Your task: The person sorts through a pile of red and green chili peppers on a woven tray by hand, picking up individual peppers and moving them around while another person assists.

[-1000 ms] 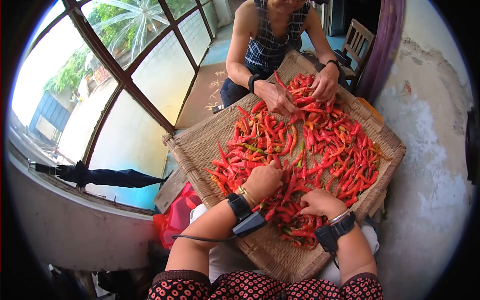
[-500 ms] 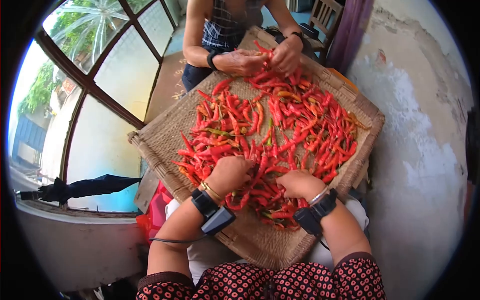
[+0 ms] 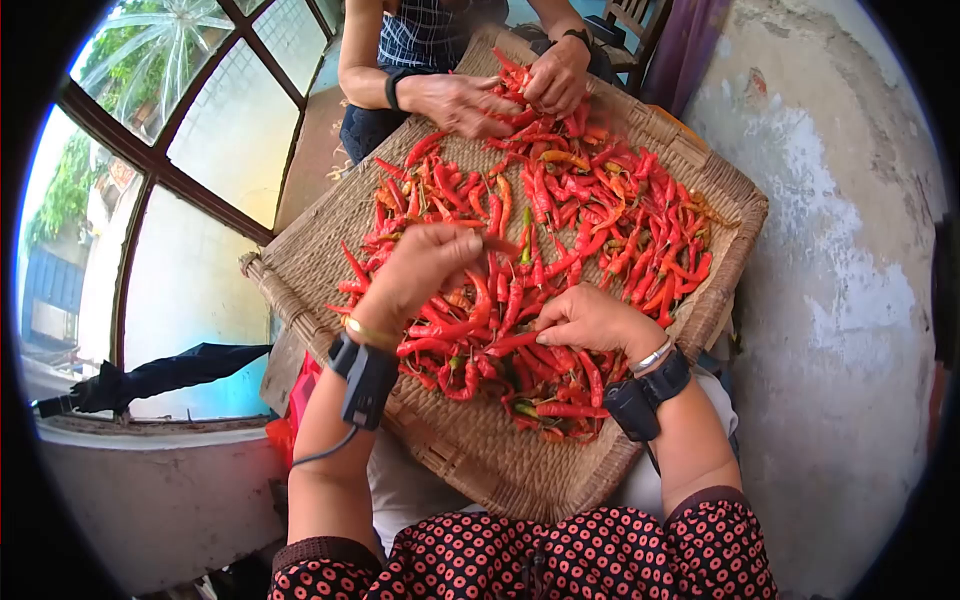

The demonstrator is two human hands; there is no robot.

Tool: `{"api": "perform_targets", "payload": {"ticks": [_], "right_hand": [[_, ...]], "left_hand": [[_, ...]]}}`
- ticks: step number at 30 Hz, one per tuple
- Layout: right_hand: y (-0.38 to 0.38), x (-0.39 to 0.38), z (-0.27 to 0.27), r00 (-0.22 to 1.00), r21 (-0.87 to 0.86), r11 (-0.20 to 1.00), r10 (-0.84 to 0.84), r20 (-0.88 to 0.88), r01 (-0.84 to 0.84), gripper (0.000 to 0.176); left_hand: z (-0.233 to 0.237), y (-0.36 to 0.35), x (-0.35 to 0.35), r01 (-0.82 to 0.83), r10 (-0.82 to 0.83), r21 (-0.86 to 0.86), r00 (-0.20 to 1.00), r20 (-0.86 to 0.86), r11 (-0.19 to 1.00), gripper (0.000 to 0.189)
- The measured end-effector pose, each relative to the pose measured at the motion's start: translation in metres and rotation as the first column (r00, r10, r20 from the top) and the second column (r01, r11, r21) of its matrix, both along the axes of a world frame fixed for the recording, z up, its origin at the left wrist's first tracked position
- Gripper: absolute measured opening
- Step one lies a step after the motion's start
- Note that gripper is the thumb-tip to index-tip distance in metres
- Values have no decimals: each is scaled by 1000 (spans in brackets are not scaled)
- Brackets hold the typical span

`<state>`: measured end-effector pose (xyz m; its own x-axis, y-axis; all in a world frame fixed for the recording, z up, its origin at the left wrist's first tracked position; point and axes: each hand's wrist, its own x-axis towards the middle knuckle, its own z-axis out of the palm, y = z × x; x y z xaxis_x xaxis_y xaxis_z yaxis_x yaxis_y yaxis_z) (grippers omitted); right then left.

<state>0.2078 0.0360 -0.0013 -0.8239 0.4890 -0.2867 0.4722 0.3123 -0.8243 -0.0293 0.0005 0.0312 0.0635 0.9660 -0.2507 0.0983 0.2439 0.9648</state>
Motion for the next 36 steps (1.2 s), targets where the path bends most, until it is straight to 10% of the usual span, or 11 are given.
{"api": "perform_targets", "payload": {"ticks": [5, 9, 11, 17, 23, 24, 25, 26, 27, 32, 36], "right_hand": [[0, 1, 5, 995, -316, 946, -91, -40, 74, 15], [2, 4, 12, 974, -386, 911, -197, -108, 142, 13], [2, 3, 9, 979, -367, 923, -164, -117, 111, 14], [0, -1, -1, 977, -301, 939, -197, -80, 165, 17], [12, 3, -6, 694, -359, 725, -680, -238, 587, 20], [13, 3, -11, 698, -351, 738, -668, -259, 576, 19], [11, 2, -13, 698, -347, 741, -665, -265, 575, 19], [9, 1, -14, 738, -329, 774, -624, -256, 541, 18], [8, 0, -15, 775, -313, 804, -583, -246, 505, 18], [2, -6, -20, 815, -300, 831, -537, -217, 468, 14], [2, -4, -16, 840, -273, 849, -509, -190, 453, 14]], "left_hand": [[-2, 30, 6, -278, 317, 294, 944, -94, 915, 29], [-12, -8, 27, 294, -256, 75, 913, -319, 953, 35], [-9, -24, 32, 329, -338, -127, 940, -54, 936, 30], [-20, -30, 27, 395, -432, -191, 873, -226, 899, 20], [-29, -2, 16, -10, 5, -51, 995, -100, 999, 28], [-40, 3, 20, -139, 166, 212, 979, -116, 967, 35], [-49, 7, 22, -247, 321, 460, 943, -89, 853, 42], [-57, 5, 16, 27, 399, 589, 711, -579, 808, 55], [-48, -2, 28, 85, 486, 619, 540, -687, 781, 44], [-44, -26, 57, 322, -92, 18, 324, -941, 947, 35], [-53, -28, 60, 396, -95, 7, 236, -967, 918, 35]]}}
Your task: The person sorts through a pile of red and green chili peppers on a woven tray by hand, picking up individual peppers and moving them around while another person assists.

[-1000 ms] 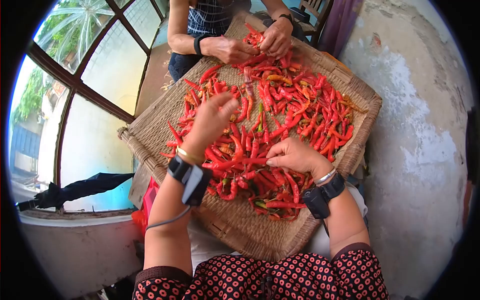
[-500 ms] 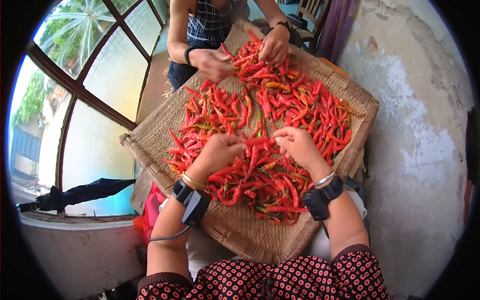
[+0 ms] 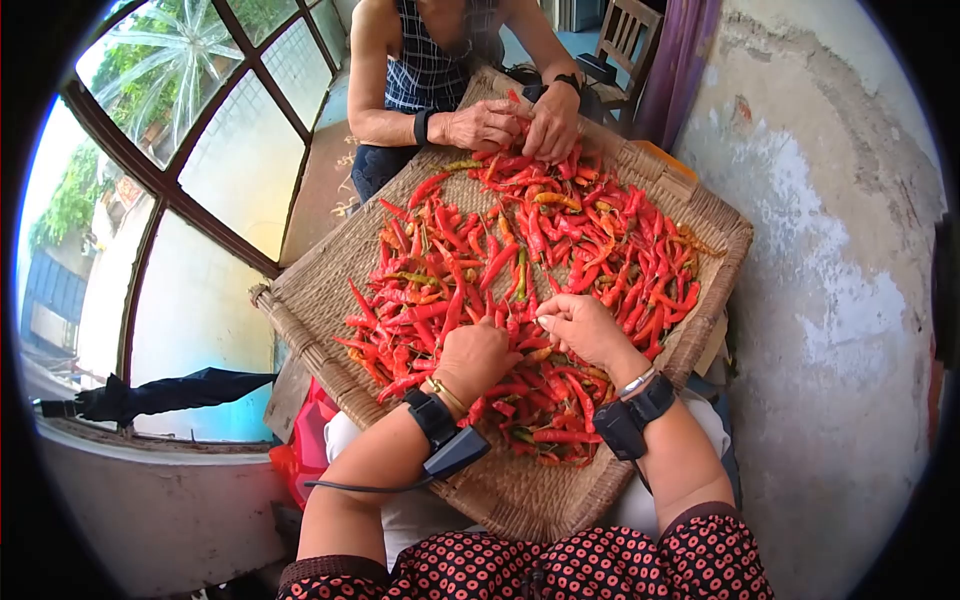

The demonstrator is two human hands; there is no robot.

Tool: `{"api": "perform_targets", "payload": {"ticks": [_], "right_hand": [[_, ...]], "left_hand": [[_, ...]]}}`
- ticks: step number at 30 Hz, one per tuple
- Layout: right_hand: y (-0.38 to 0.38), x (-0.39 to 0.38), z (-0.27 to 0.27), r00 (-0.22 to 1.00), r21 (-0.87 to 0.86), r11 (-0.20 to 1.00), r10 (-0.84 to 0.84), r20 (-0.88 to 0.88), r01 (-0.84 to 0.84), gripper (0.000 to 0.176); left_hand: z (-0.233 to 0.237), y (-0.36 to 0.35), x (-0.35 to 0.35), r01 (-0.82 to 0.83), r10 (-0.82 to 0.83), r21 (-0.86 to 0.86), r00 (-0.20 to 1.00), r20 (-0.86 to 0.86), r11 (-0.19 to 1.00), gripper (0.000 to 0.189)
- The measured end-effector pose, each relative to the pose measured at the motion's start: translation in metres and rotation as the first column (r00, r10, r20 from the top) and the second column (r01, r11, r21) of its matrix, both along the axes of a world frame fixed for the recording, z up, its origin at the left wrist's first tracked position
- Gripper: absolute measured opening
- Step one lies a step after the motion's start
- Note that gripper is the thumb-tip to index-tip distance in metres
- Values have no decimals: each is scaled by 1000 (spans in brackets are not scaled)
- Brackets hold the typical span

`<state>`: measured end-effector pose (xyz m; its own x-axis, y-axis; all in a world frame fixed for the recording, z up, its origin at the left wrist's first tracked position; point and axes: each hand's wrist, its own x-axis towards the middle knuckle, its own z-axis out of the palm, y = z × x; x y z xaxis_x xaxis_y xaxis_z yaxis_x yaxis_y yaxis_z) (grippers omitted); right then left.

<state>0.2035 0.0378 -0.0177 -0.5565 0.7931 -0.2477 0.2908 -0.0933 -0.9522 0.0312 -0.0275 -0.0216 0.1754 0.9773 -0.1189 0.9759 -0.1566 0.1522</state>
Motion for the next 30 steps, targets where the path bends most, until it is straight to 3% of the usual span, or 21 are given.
{"api": "perform_targets", "payload": {"ticks": [4, 6, 7, 8, 9, 11, 12, 13, 15, 19, 21, 22, 23, 25, 27, 30], "right_hand": [[-1, 0, 0, 1000, 22, 1000, 3, -2, -3, 15], [-1, 0, 1, 1000, 22, 1000, -1, -6, 1, 15], [-1, 0, 2, 1000, 14, 1000, -25, -19, 25, 15], [-1, 0, 2, 998, 7, 999, -49, -31, 49, 16], [0, 0, 0, 998, 5, 999, -50, -31, 50, 16], [1, 0, -6, 995, 57, 995, -81, -53, 84, 17], [2, 0, -5, 995, 57, 995, -81, -52, 84, 17], [2, 1, -3, 994, 42, 995, -91, -52, 93, 18], [1, 1, -2, 994, 16, 995, -101, -45, 101, 18], [1, -1, 1, 993, 66, 992, -101, -67, 106, 16], [2, 0, 0, 994, 61, 993, -99, -50, 102, 16], [2, 0, -1, 995, 77, 992, -96, -38, 99, 18], [2, 0, -2, 996, 92, 991, -91, -24, 93, 19], [2, 1, -3, 997, 164, 986, -43, 67, 32, 20], [1, 0, -5, 988, 239, 970, 2, 157, -40, 21], [-1, 1, -9, 968, 257, 959, 51, 245, -116, 24]], "left_hand": [[-6, 0, -1, -2, -1, 79, 999, 42, 997, 34], [0, 6, -6, -142, 139, -8, 956, 257, 990, 28], [0, 11, -10, -139, 137, -9, 957, 256, 990, 28], [-1, 18, -16, -221, 249, -116, 820, 516, 968, 26], [0, 26, -21, -265, 357, -243, 600, 716, 933, 24], [21, 42, -27, -287, 471, -377, 437, 767, 881, 19], [20, 52, -30, -293, 442, -351, 361, 821, 890, 17], [25, 61, -32, -293, 443, -351, 360, 821, 889, 17], [31, 73, -32, -313, 296, -270, 38, 954, 910, 18], [25, 80, -27, -436, 206, -193, -17, 978, 879, 22], [11, 66, -31, -325, 156, 59, 596, 788, 944, 22], [8, 57, -31, -275, 124, 107, 703, 701, 955, 24], [6, 49, -31, -274, 128, 100, 702, 701, 957, 24], [5, 33, -31, -70, 45, 47, 912, 408, 996, 30], [2, 16, -28, -9, 5, 10, 926, 378, 1000, 34], [10, -10, -24, 129, -120, -62, 983, 138, 990, 31]]}}
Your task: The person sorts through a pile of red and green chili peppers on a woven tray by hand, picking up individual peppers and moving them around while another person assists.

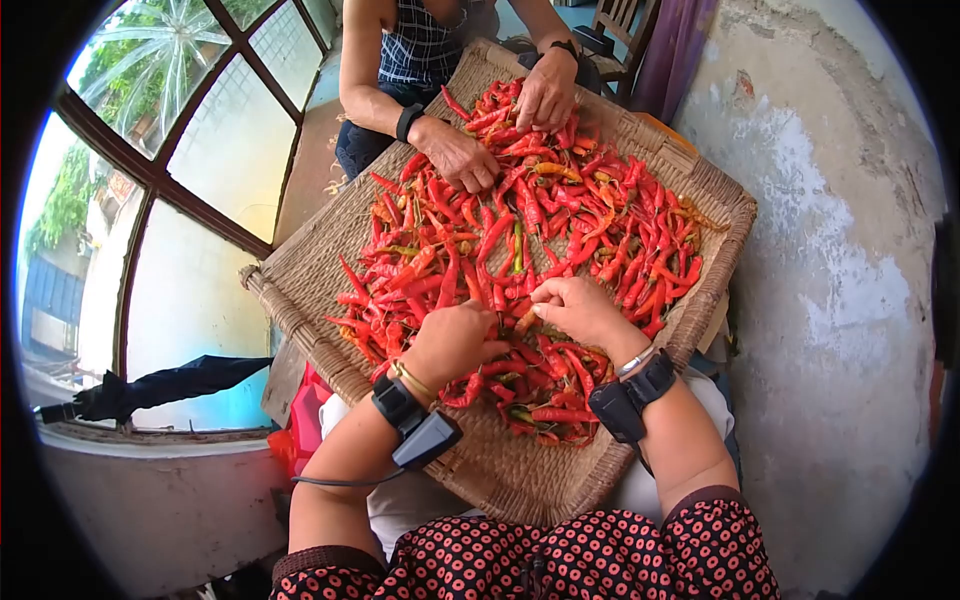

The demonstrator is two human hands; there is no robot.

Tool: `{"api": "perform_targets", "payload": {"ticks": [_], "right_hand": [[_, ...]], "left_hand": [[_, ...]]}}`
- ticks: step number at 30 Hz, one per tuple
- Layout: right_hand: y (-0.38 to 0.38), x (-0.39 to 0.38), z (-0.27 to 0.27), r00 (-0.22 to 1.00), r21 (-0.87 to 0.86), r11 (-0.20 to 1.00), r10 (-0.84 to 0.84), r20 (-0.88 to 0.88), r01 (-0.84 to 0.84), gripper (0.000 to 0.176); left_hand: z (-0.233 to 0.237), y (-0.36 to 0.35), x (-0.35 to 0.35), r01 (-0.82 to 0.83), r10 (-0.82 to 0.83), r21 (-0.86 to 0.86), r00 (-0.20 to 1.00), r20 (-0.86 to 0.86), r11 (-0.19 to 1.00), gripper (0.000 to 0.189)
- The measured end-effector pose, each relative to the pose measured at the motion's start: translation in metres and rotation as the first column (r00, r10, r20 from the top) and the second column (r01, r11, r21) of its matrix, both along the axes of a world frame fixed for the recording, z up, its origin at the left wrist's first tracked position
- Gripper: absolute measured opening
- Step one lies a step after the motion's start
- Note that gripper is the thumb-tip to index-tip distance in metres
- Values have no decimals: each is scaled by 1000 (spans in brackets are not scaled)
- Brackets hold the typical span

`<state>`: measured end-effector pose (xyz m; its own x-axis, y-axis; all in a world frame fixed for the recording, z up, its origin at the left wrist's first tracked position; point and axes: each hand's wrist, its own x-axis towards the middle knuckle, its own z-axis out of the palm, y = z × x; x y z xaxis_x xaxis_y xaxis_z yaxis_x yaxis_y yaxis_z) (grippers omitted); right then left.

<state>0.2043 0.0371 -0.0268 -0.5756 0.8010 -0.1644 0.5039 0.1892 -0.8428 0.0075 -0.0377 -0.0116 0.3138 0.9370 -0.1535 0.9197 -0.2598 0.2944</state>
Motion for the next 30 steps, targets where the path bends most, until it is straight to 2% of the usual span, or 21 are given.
{"api": "perform_targets", "payload": {"ticks": [2, 3, 4, 5, 6, 8, 10, 11, 13, 15, 18, 21, 25, 27, 28, 29, 30], "right_hand": [[-1, -1, 4, 988, 26, 996, 77, 137, -81, 27], [-2, -1, 5, 987, 24, 996, 82, 137, -86, 27], [-3, -1, 6, 967, 59, 982, 167, 191, -181, 30], [-5, -1, 7, 937, 88, 957, 246, 248, -275, 34], [-8, -2, 11, 908, 58, 950, 275, 315, -308, 42], [-9, -1, 3, 897, 75, 943, 281, 340, -323, 41], [-9, 1, -6, 889, 92, 938, 283, 359, -335, 40], [-8, 3, -11, 870, 145, 921, 278, 407, -361, 40], [-9, 3, -10, 851, 194, 900, 271, 451, -389, 39], [-10, 2, -3, 802, 207, 897, 220, 554, -390, 31], [-12, 0, -4, 757, 195, 890, 216, 616, -413, 22], [-11, -2, 0, 732, 153, 893, 237, 638, -423, 15], [-6, 8, 20, 741, 169, 895, 223, 633, -413, 15], [-3, 13, 25, 829, 245, 922, 124, 546, -300, 16], [0, 16, 20, 889, 264, 934, 105, 445, -242, 18], [1, 16, 20, 890, 263, 935, 102, 445, -239, 18], [2, 15, 20, 925, 221, 956, 103, 366, -194, 19]], "left_hand": [[-3, -11, 1, 13, -13, 29, 1000, -12, 1000, 32], [-3, -14, 1, 27, -25, 59, 999, -25, 998, 33], [2, -16, 6, 10, -8, 18, 994, -109, 1000, 36], [1, -17, 7, 7, -5, 17, 994, -107, 1000, 36], [-1, -18, 8, -31, 35, 29, 988, -153, 999, 35], [-1, -20, 11, -70, 76, 36, 978, -195, 997, 33], [8, -22, 9, -223, 243, 111, 945, -218, 968, 28], [7, -23, 6, -222, 242, 109, 945, -222, 969, 28], [2, -25, -3, -275, 296, 137, 941, -163, 951, 25], [0, -20, -5, -285, 313, 180, 938, -149, 941, 24], [2, -10, -7, -436, 483, 304, 870, -99, 847, 24], [-5, -3, -19, -432, 496, 309, 852, -168, 847, 25], [-4, -4, -23, -442, 511, 285, 822, -251, 851, 26], [-1, -4, -23, -450, 513, 272, 823, -245, 851, 23], [3, -4, -22, -447, 511, 271, 824, -245, 852, 23], [9, -4, -22, -450, 491, 244, 858, -149, 859, 22], [16, -2, -20, -450, 470, 215, 881, -50, 867, 22]]}}
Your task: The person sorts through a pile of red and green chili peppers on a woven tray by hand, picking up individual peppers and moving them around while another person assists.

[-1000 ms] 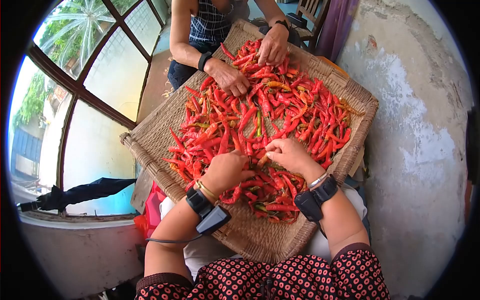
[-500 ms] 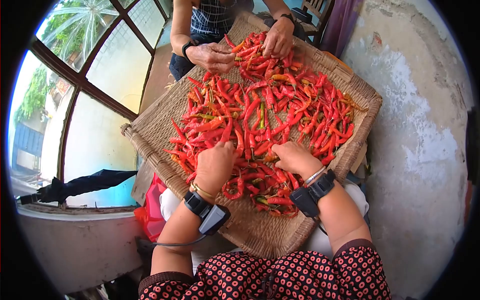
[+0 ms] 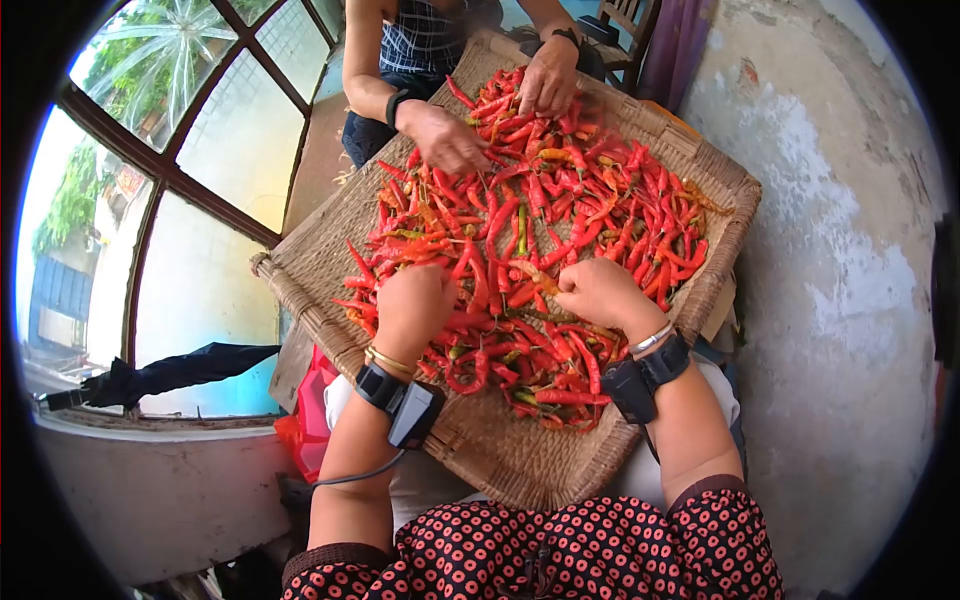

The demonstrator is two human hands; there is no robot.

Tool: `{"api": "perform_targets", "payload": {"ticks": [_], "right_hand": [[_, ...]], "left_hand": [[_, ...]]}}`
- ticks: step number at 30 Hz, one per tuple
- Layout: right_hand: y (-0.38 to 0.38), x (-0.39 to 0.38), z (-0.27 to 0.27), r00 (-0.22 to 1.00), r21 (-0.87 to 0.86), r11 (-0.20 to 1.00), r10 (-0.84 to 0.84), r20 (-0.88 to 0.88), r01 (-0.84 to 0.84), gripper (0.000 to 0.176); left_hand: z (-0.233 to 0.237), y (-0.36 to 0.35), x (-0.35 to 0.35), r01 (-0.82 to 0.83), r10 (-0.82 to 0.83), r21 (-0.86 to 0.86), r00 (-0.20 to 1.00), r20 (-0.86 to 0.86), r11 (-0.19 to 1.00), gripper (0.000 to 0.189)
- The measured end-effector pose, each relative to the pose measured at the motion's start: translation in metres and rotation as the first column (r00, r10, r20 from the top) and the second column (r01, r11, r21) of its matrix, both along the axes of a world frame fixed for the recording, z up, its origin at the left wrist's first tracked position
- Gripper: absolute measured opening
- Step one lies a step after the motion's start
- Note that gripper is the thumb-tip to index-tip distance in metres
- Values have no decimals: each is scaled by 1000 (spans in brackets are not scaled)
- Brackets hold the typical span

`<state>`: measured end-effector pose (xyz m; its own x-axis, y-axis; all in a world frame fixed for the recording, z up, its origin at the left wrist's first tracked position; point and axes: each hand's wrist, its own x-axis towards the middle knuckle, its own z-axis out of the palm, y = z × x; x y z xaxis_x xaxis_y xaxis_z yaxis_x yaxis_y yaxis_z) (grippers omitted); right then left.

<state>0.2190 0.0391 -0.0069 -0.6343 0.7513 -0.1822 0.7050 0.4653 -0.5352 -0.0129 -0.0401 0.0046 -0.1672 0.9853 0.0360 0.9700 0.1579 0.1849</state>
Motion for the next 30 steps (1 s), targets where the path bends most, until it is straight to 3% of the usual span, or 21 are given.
{"api": "perform_targets", "payload": {"ticks": [1, 3, 4, 5, 6, 7, 9, 10, 11, 13, 16, 18, 20, 23, 24, 25, 29, 30], "right_hand": [[1, -1, -1, 997, -65, 998, -27, -78, 22, 21], [4, -2, -8, 992, -61, 998, -5, -129, -3, 19], [7, -3, -9, 975, -189, 981, -85, -204, 46, 17], [9, -4, -10, 948, -319, 944, -175, -266, 85, 17], [9, -5, -5, 839, -528, 842, -363, -406, 109, 19], [9, -7, 0, 840, -529, 841, -365, -402, 112, 19], [9, -8, 5, 451, -598, 778, -612, -650, 194, 23], [12, -6, 0, 428, -584, 787, -606, -671, 198, 28], [13, -5, -1, 426, -589, 782, -612, -666, 203, 28], [12, -4, -1, 488, -612, 777, -596, -639, 148, 24], [10, -7, -2, 489, -634, 757, -619, -615, 161, 21], [9, -7, -3, 480, -641, 749, -629, -612, 165, 20], [11, -6, -2, 431, -652, 734, -660, -616, 192, 19], [10, -4, 1, 430, -668, 717, -677, -598, 200, 18], [11, -4, -2, 436, -665, 725, -665, -607, 181, 18], [12, -4, -2, 433, -657, 733, -658, -616, 178, 18], [13, -3, -6, 384, -671, 716, -684, -620, 192, 17], [12, -2, -6, 357, -681, 706, -697, -622, 192, 17]], "left_hand": [[4, 5, 0, 1, -1, -5, 1000, 3, 1000, 22], [12, 23, -5, 71, -86, 84, 978, 190, 994, 23], [12, 35, -6, 72, -86, 82, 978, 192, 994, 23], [10, 48, -6, -31, -50, 121, 789, 613, 992, 24], [9, 55, -3, -141, -37, 107, 428, 903, 984, 26], [7, 58, 1, -140, -36, 104, 424, 905, 985, 26], [5, 62, 9, -152, -119, 181, 346, 931, 972, 30], [-2, 63, 12, -110, -84, 141, 411, 908, 984, 31], [-25, 67, 9, -14, -98, 127, 551, 829, 992, 29], [-41, 58, 22, 168, -332, 320, 749, 574, 932, 24], [-44, 46, 48, 316, -361, 188, 882, 303, 930, 24], [-48, 44, 62, 323, -352, 154, 907, 233, 934, 28], [-45, 48, 70, 303, -306, 64, 951, 39, 951, 26], [-47, 50, 71, 293, -294, 126, 956, -12, 948, 23], [-46, 54, 71, 290, -291, 32, 957, 4, 956, 30], [-46, 55, 70, 291, -291, 42, 957, -4, 956, 30], [-29, 52, 69, 259, -257, -51, 965, 54, 964, 17], [-24, 50, 64, 279, -296, 144, 949, 111, 950, 16]]}}
